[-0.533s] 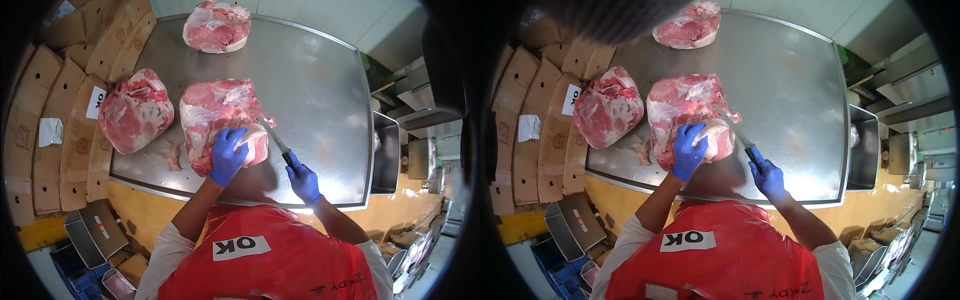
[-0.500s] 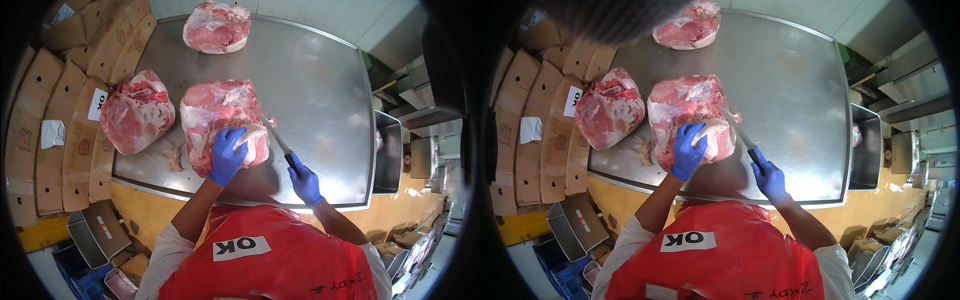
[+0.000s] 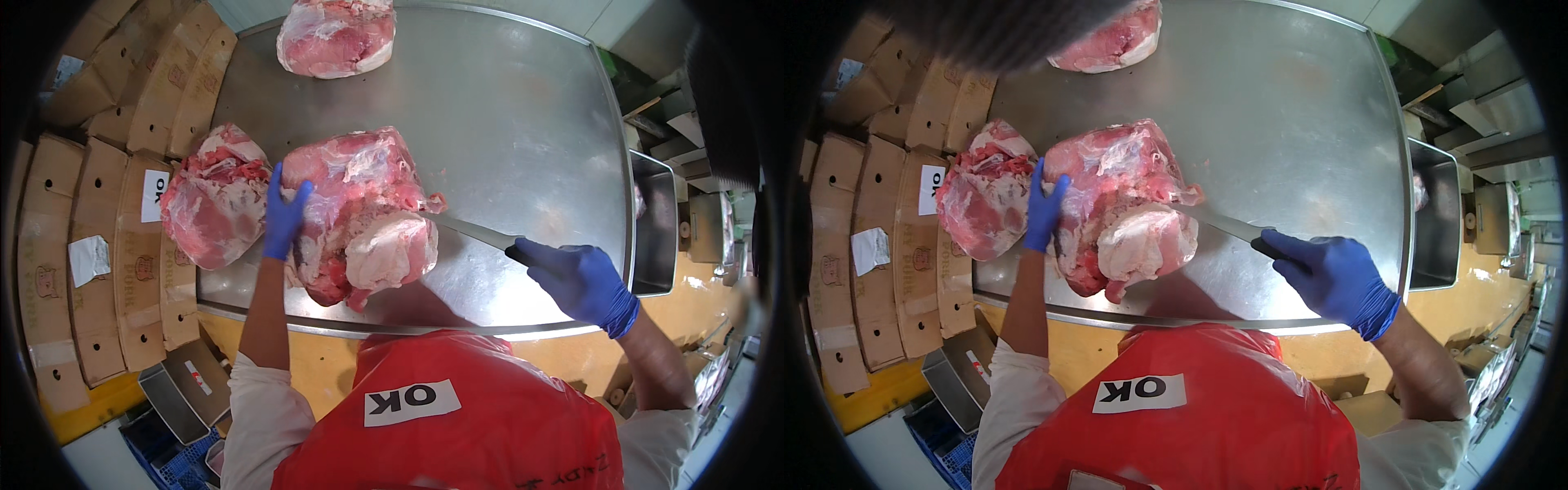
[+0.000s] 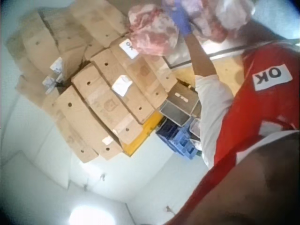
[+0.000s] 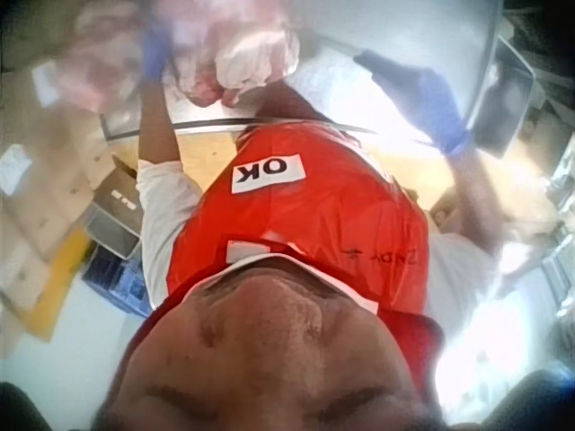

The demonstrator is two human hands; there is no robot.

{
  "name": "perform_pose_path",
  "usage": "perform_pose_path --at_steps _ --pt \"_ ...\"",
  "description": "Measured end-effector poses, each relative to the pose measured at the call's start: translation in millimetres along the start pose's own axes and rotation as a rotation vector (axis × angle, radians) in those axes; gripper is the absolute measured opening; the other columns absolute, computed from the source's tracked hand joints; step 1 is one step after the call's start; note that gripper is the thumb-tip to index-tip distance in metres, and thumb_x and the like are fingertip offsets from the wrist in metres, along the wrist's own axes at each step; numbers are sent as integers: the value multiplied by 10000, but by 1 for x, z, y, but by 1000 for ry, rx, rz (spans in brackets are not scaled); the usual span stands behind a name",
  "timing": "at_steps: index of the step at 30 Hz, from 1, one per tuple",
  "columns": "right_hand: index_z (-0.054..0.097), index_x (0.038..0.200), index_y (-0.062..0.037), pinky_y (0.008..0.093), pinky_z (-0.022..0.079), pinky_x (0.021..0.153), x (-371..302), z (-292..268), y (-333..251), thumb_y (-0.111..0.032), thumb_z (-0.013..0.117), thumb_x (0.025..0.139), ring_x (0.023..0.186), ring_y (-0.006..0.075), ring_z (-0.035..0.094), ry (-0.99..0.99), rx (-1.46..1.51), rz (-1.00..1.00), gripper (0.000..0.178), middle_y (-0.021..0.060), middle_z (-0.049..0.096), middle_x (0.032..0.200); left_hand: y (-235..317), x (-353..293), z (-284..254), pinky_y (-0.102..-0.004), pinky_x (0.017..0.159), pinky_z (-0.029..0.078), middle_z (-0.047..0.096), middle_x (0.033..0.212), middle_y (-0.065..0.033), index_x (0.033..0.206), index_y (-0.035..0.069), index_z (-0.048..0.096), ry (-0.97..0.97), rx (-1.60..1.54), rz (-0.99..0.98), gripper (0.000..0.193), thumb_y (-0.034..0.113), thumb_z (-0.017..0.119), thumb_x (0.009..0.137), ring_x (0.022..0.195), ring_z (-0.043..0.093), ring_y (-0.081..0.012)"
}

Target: The person trims fat and connective tissue from large cuts of raw meat using a knife on a stainless steel table. They repeatedly reposition the meat, cut away sections, and place trimmed pieces into a nearby metal bin.

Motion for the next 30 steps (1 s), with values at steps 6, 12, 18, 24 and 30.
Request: perform_pose_path --at_steps 6,12,18,24,30 --pt "720 1333 -148 429 582 661 48 -17 -19 -169 737 959 703 346 727 -200 -124 -42 374 155 748 837 -12 38 -2 -369 1143 452 590 1495 -145 1558 -7 478 -79 -177 -144 794 414 793 962 1345 580 -233" --pt "751 1318 -189 408 567 653 64 -6 -15 -222 718 984 672 325 715 -306 34 71 337 144 741 828 -21 36 11 -378 1130 466 609 1467 -154 1552 4 489 -120 -191 -214 828 423 825 921 1336 588 -240" --pt "729 1369 -227 432 535 590 49 29 -11 -279 754 969 597 323 680 -190 170 140 404 141 699 715 -22 22 13 -378 1118 475 619 1452 -156 1528 9 521 -48 -180 -233 783 420 814 930 1322 595 -241" --pt "677 1441 -263 448 566 580 -5 123 16 -330 770 958 626 347 703 92 226 175 496 143 694 722 7 38 14 -371 1125 467 582 1505 -145 1542 3 506 -116 -91 -287 754 442 747 978 1320 591 -252" --pt "665 1459 -242 440 582 603 -21 203 42 -310 783 953 657 350 718 283 321 177 524 158 724 819 -2 20 14 -387 1142 450 575 1512 -146 1558 13 497 -108 -195 -559 799 547 685 994 1354 564 -260"
Point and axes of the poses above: each hand's wrist, its own x-axis towards the middle knuckle, its own z-axis out of the palm, y = z × x, the point moved 3 cm from there along x, towards the middle knuckle
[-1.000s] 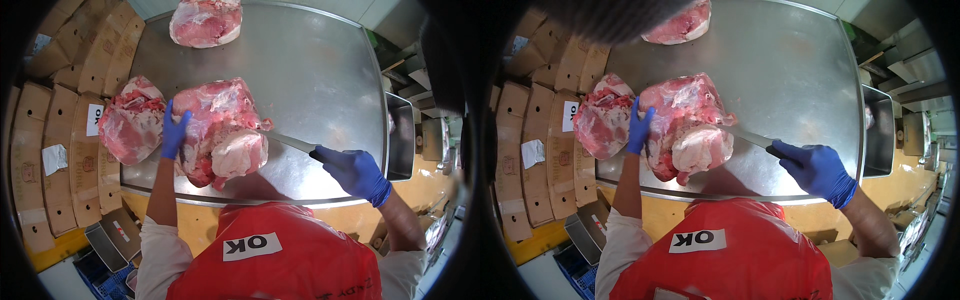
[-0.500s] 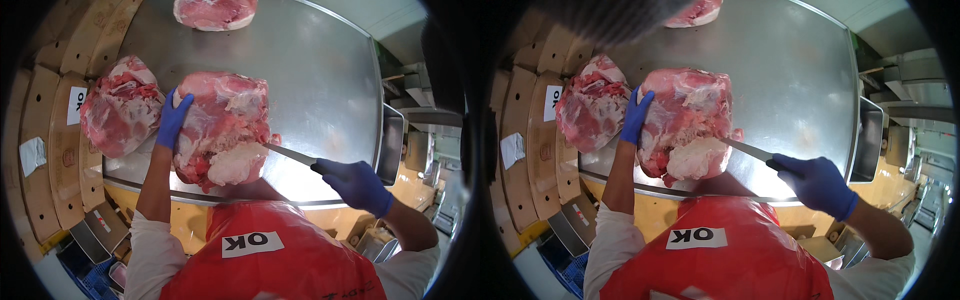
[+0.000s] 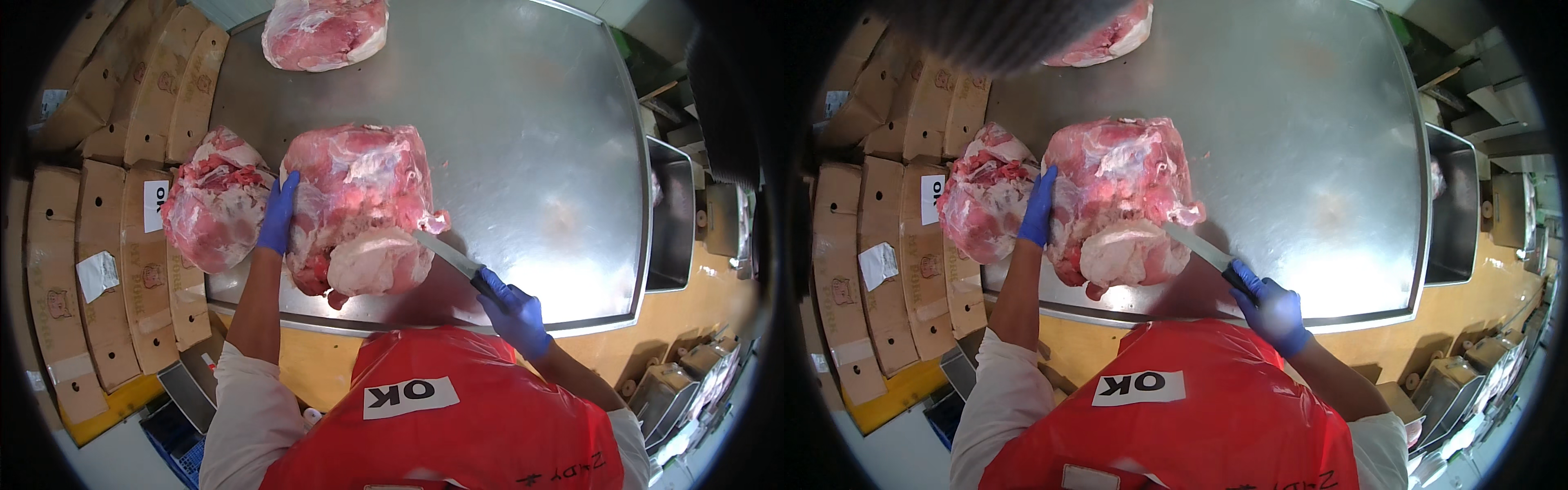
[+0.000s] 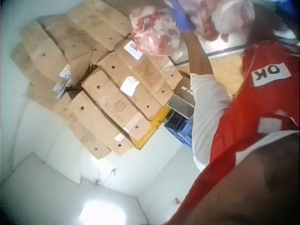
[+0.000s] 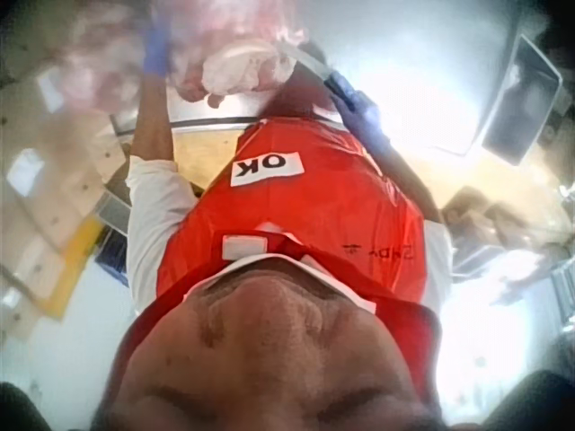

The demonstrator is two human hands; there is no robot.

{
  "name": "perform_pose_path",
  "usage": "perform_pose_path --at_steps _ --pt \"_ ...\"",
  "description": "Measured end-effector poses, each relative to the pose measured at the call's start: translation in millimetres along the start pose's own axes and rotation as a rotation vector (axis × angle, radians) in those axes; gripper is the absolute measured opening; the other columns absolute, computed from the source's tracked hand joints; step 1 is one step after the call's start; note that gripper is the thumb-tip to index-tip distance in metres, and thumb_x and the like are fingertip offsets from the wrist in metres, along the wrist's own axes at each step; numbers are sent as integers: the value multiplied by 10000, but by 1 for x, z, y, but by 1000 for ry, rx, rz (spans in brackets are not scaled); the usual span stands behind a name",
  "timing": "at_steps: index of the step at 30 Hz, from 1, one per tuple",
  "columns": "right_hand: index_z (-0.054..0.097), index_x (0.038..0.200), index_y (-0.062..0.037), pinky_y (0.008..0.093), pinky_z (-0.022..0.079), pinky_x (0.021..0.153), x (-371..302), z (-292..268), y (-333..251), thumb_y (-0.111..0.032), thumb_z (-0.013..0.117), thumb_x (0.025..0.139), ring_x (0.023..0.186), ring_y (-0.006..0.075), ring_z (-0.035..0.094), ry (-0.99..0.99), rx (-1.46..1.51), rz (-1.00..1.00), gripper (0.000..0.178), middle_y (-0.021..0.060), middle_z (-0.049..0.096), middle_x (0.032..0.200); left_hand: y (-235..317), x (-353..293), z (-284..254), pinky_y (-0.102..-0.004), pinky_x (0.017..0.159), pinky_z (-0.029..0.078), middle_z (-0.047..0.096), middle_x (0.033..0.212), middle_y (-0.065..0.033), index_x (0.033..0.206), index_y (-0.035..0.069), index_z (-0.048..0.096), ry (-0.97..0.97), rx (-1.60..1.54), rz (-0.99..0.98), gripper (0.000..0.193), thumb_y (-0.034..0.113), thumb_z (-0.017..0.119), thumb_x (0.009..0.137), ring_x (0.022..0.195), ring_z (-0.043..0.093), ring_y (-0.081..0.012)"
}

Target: The person trims fat and connective tissue from large cuts of raw meat using a knife on a stainless steel table. They repeatedly reposition the meat, cut away sections, and place trimmed pieces into a nearby metal bin.

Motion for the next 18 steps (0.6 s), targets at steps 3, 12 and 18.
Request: perform_pose_path --at_steps 3,12,18 --pt "658 1465 -215 442 602 646 -9 31 14 -248 790 952 717 354 743 66 121 -12 531 181 742 891 -28 5 -20 -392 1176 417 559 1528 -131 1566 12 488 -126 -115 -5 825 567 681 988 1391 532 -247" --pt "581 1536 -176 418 631 757 -23 134 18 -212 771 980 902 362 787 386 328 -73 589 200 775 1106 -75 -60 -24 -358 1193 396 532 1572 -113 1615 -6 427 -271 -82 -8 851 601 609 1046 1423 523 -235" --pt "580 1543 -180 432 617 732 -75 46 -13 -263 717 1031 810 377 775 207 243 89 537 203 769 939 -79 -60 -33 -403 1141 465 531 1568 -184 1609 -19 421 -348 211 -89 907 598 687 999 1364 590 -305"
Point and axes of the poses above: each hand's wrist, its own x-axis towards the middle knuckle, its own z-axis out of the palm, y = z × x, the point moved 3 cm from there along x, towards the middle knuckle
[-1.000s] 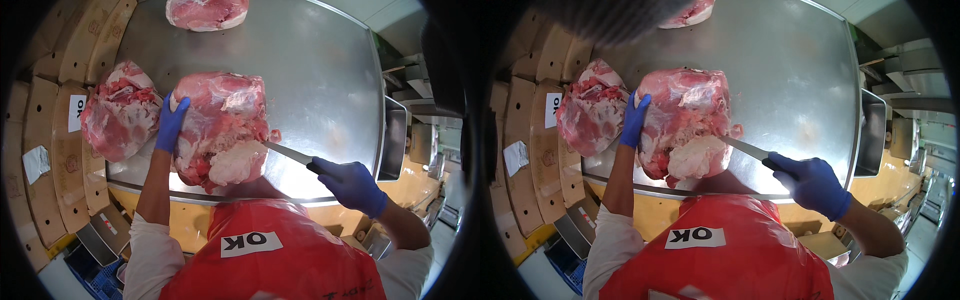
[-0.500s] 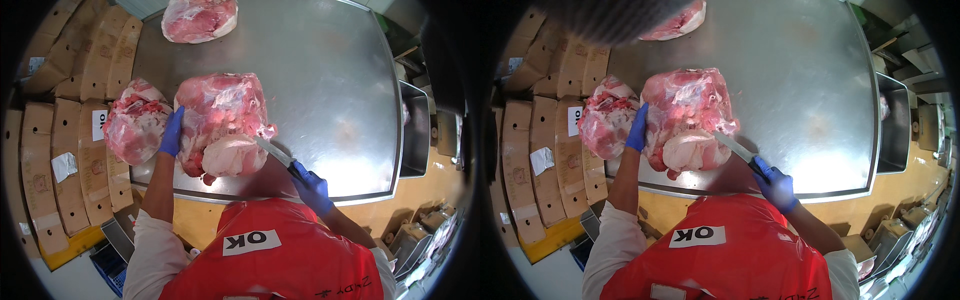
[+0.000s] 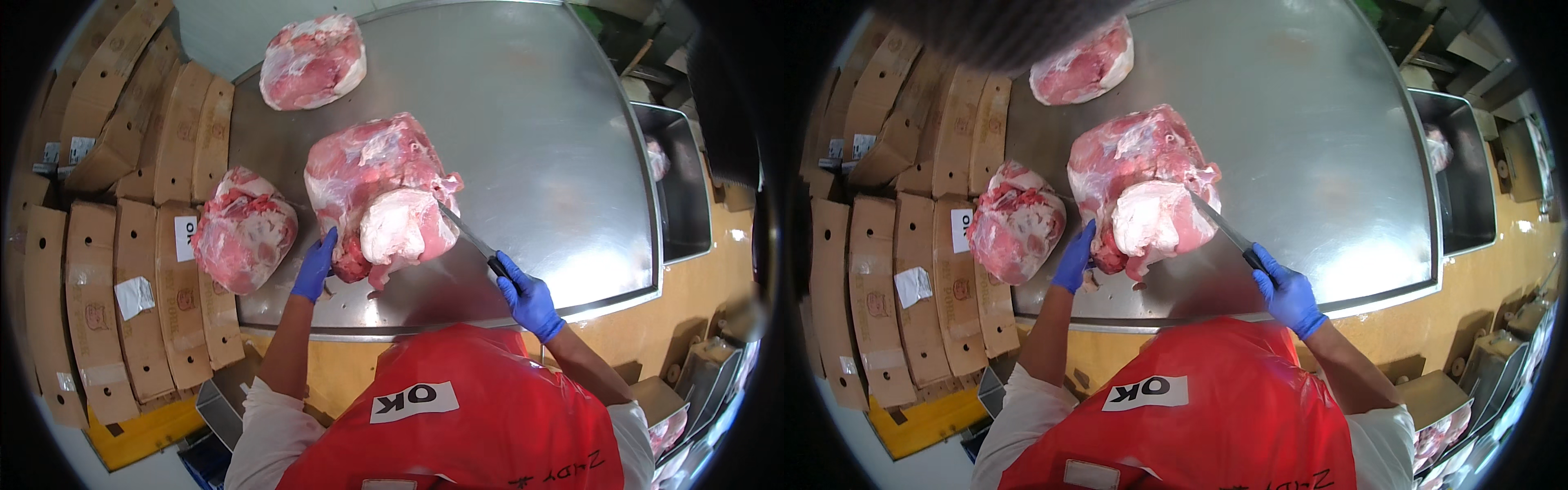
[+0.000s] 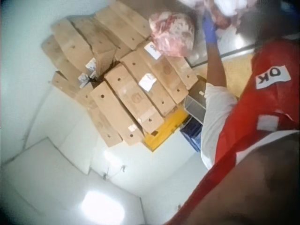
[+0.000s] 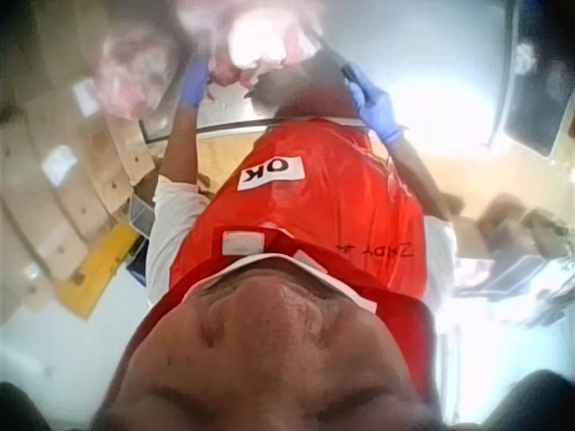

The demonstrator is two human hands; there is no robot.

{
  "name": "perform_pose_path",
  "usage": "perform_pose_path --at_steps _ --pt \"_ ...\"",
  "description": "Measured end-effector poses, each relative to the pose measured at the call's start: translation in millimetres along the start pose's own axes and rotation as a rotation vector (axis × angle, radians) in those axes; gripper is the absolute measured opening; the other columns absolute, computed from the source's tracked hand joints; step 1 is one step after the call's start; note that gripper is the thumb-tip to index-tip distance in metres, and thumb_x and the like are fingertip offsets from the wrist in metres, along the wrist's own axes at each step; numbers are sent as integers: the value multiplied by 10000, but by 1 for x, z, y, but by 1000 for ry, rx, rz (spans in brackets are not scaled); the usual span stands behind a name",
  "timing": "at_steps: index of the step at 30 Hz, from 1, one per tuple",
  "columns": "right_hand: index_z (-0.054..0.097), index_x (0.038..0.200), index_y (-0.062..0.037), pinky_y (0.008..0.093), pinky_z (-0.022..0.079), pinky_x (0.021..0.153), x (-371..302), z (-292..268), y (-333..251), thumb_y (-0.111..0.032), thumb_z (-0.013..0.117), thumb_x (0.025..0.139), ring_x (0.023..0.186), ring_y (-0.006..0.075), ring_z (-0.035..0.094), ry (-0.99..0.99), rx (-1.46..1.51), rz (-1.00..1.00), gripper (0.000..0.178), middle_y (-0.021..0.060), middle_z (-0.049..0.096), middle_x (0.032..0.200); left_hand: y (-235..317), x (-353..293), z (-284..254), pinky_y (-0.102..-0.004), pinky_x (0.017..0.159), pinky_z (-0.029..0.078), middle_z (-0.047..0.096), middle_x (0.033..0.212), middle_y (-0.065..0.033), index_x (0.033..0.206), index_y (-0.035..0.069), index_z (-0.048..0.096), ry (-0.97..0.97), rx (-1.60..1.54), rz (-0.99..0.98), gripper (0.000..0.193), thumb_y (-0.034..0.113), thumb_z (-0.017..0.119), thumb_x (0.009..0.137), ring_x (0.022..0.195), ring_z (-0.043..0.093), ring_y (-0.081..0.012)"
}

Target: The person trims fat and connective tissue from large cuts of raw meat using a knife on a stainless steel table. They repeatedly reposition the meat, cut away sections, and place trimmed pieces into a nearby metal bin.

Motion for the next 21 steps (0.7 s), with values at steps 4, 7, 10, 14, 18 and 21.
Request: perform_pose_path --at_steps 4,7,10,14,18,21 --pt "631 1493 -156 416 606 740 7 -59 -43 -266 685 1052 806 381 769 -59 -53 -8 458 203 777 960 48 53 -36 -404 1153 445 570 1511 -237 1579 -20 464 339 289 516 871 520 771 969 1355 584 -309" --pt "672 1435 -127 417 597 741 31 -98 -77 -279 677 1051 795 391 751 -175 -151 64 413 224 763 983 125 86 -15 -380 1139 446 614 1456 -200 1524 -31 521 296 198 630 772 452 777 980 1319 589 -259" --pt "731 1353 -114 417 588 750 77 -127 -109 -306 655 1050 758 383 738 -312 -250 57 367 250 740 897 151 111 -14 -369 1124 457 636 1413 -170 1476 -26 563 204 241 664 687 403 778 985 1283 602 -240" --pt "731 1362 -115 405 575 775 144 -136 -132 -318 630 1049 757 306 722 -609 -329 246 386 207 742 842 123 111 -18 -368 1100 473 658 1363 -149 1420 -24 603 255 181 663 632 399 776 984 1244 621 -237" --pt "735 1359 -116 404 569 819 208 -139 -123 -340 618 1058 841 292 734 -761 -350 218 393 193 770 928 119 98 -2 -369 1084 483 669 1341 -155 1404 -34 607 345 211 563 666 448 772 975 1229 630 -235" --pt "733 1362 -135 423 581 812 236 -132 -116 -364 617 1058 837 323 748 -819 -381 189 398 190 777 930 116 87 1 -372 1077 486 677 1329 -162 1391 -39 607 423 271 542 688 477 770 968 1220 635 -240"
Point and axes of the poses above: each hand's wrist, its own x-axis towards the middle knuckle, its own z-axis out of the palm, y = z × x, the point moved 3 cm from there along x, towards the middle knuckle
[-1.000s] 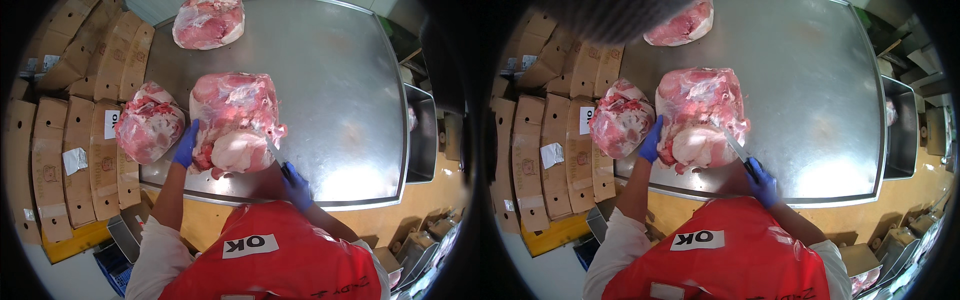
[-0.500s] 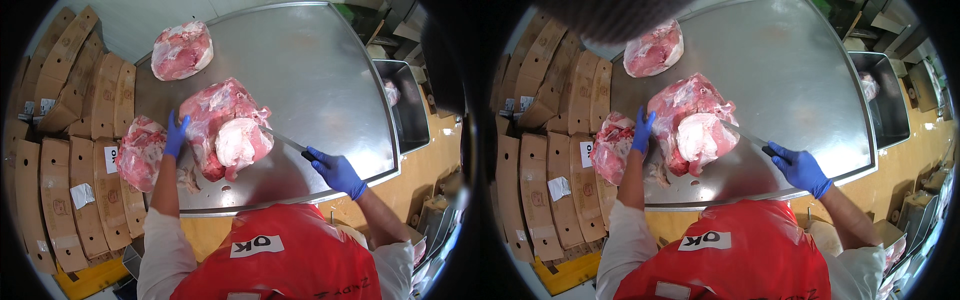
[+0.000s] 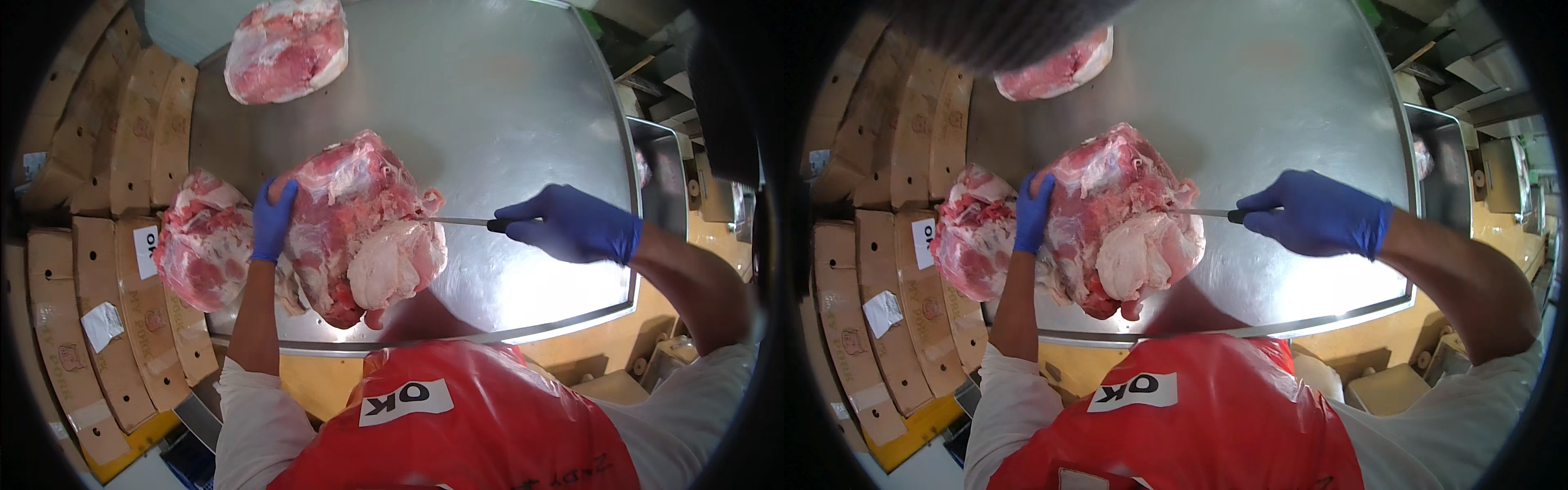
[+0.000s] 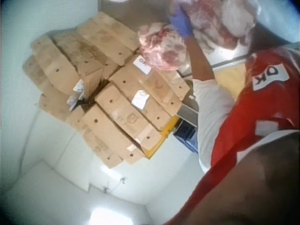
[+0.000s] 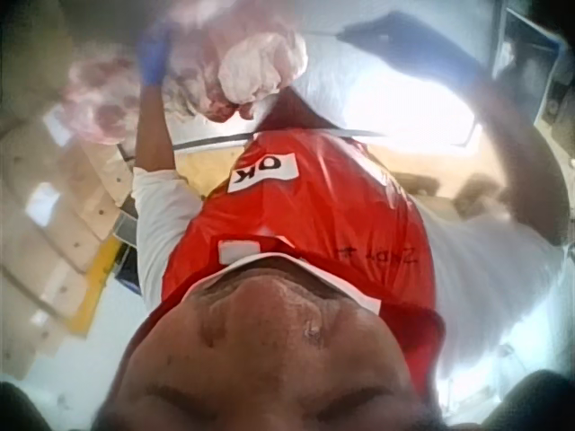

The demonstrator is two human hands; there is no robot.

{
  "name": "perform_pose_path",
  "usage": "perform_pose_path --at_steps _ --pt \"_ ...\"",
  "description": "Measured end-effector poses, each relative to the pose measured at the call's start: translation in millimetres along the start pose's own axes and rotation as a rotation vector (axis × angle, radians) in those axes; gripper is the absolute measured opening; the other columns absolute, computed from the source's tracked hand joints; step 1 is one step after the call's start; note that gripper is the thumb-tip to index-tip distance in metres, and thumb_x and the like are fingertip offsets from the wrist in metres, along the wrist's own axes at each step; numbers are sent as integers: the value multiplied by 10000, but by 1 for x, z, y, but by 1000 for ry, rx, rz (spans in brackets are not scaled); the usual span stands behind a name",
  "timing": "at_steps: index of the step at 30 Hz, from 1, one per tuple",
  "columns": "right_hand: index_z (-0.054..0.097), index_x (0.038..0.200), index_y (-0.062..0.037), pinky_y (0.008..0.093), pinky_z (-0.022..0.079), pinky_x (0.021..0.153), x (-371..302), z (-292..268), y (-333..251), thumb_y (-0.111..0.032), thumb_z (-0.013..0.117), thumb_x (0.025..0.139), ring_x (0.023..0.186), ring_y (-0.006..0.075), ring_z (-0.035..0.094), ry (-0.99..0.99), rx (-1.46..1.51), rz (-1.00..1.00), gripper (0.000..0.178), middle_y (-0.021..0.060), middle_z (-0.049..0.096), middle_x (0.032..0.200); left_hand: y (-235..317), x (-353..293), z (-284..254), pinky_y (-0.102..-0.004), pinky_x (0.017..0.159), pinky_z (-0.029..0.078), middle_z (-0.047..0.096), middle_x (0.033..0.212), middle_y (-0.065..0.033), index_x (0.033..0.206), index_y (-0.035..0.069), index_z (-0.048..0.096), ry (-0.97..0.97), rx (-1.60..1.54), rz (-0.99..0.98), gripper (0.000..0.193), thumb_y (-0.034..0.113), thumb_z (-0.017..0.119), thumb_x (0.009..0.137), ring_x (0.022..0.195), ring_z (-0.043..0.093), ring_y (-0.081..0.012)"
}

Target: The person trims fat and connective tissue from large cuts of raw meat using a knife on a stainless steel table. They repeatedly reposition the meat, cut away sections, and place trimmed pieces into a nearby metal bin.

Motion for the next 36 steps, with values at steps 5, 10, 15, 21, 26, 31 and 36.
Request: perform_pose_path --at_steps 5,10,15,21,26,31,36 --pt "626 1483 -169 503 595 796 -11 101 33 -391 657 1038 849 404 760 303 123 27 498 214 771 971 -18 -17 -6 -383 1066 489 682 1331 -178 1383 -48 603 99 -62 -106 701 487 773 963 1220 638 -251" --pt "602 1512 -158 449 605 783 48 181 33 -230 701 1021 901 457 748 625 444 -107 506 251 761 989 -1 -26 -13 -391 1075 482 685 1329 -192 1388 -50 601 167 23 -191 755 544 766 952 1226 637 -261" --pt "567 1558 -170 373 610 900 107 212 61 -151 718 1029 1098 306 779 799 625 -312 550 194 765 1256 -17 -28 -9 -399 1090 477 682 1346 -211 1401 -37 603 168 5 -193 795 592 758 940 1244 639 -286" --pt "553 1561 -98 331 564 1006 28 205 110 -141 710 1039 1197 212 734 548 639 -314 546 148 756 1323 -2 -30 4 -402 1092 477 675 1363 -215 1410 -31 602 82 20 -166 784 590 743 952 1251 642 -303" --pt "577 1517 -14 308 501 1100 -61 142 117 -90 653 1075 1263 145 661 228 719 -188 455 132 730 1383 -16 -24 9 -396 1094 476 670 1370 -207 1421 -24 599 26 -7 -128 738 550 731 977 1249 638 -296" --pt "597 1486 -1 320 531 1080 -85 101 102 -128 626 1097 1240 177 695 180 719 -245 410 151 744 1348 3 -16 11 -384 1098 472 659 1384 -194 1421 -28 598 -22 20 -90 692 503 729 997 1263 624 -275" --pt "632 1465 -56 336 596 908 -61 73 68 -204 627 1097 991 215 784 134 421 -206 397 141 792 1217 13 -15 15 -380 1108 472 662 1382 -192 1425 -28 598 -46 20 -44 700 502 740 989 1271 625 -272"
Point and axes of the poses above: each hand's wrist, its own x-axis towards the middle knuckle, its own z-axis out of the palm, y = z × x, the point moved 3 cm from there along x, towards the middle knuckle
